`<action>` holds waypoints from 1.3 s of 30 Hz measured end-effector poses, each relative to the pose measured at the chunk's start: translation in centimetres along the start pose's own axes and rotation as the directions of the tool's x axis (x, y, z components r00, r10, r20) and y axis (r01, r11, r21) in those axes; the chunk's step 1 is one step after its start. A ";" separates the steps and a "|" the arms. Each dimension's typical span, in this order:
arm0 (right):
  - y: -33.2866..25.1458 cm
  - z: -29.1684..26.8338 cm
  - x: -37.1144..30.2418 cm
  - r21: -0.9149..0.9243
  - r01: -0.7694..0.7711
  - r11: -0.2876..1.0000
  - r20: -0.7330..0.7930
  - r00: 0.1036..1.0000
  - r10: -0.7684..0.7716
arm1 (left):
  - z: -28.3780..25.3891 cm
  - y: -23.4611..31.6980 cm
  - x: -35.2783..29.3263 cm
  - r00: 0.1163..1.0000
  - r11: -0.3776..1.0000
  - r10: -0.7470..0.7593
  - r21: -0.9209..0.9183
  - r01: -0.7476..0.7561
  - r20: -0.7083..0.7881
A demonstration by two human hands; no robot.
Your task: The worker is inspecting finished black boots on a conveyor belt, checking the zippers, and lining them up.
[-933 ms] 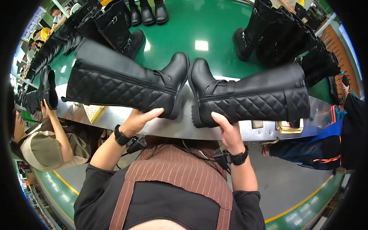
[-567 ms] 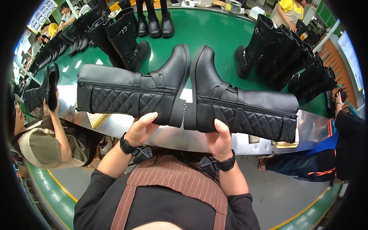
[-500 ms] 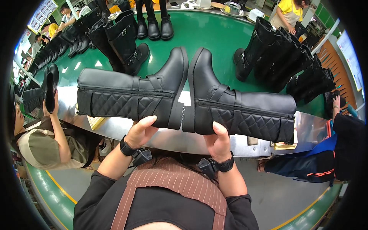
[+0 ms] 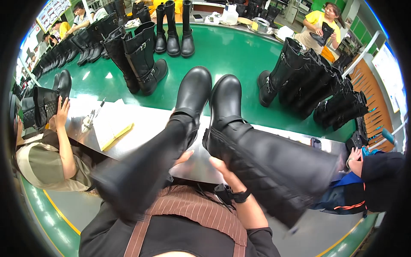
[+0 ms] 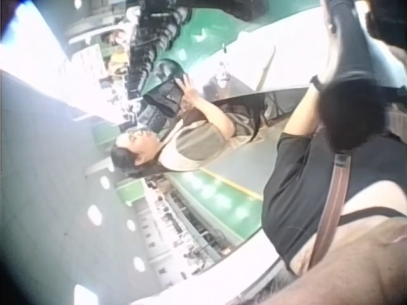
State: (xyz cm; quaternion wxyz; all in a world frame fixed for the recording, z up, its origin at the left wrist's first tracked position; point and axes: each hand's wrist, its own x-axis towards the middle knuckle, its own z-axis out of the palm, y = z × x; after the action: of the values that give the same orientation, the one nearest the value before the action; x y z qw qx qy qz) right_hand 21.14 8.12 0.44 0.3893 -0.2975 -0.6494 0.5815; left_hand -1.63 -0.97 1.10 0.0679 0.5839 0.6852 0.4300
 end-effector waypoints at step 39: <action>1.8 -2.6 2.9 0.906 -0.302 0.296 0.264 0.951 0.162 | 2.5 -1.5 1.7 0.846 -0.380 -0.084 -0.801 0.462 0.527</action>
State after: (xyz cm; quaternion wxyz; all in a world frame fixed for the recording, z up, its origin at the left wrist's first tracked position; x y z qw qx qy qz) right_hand 21.66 12.19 -0.81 0.3601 -0.0731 -0.1672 0.9149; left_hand -1.77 1.83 -0.73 0.6889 0.1429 0.1705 0.6898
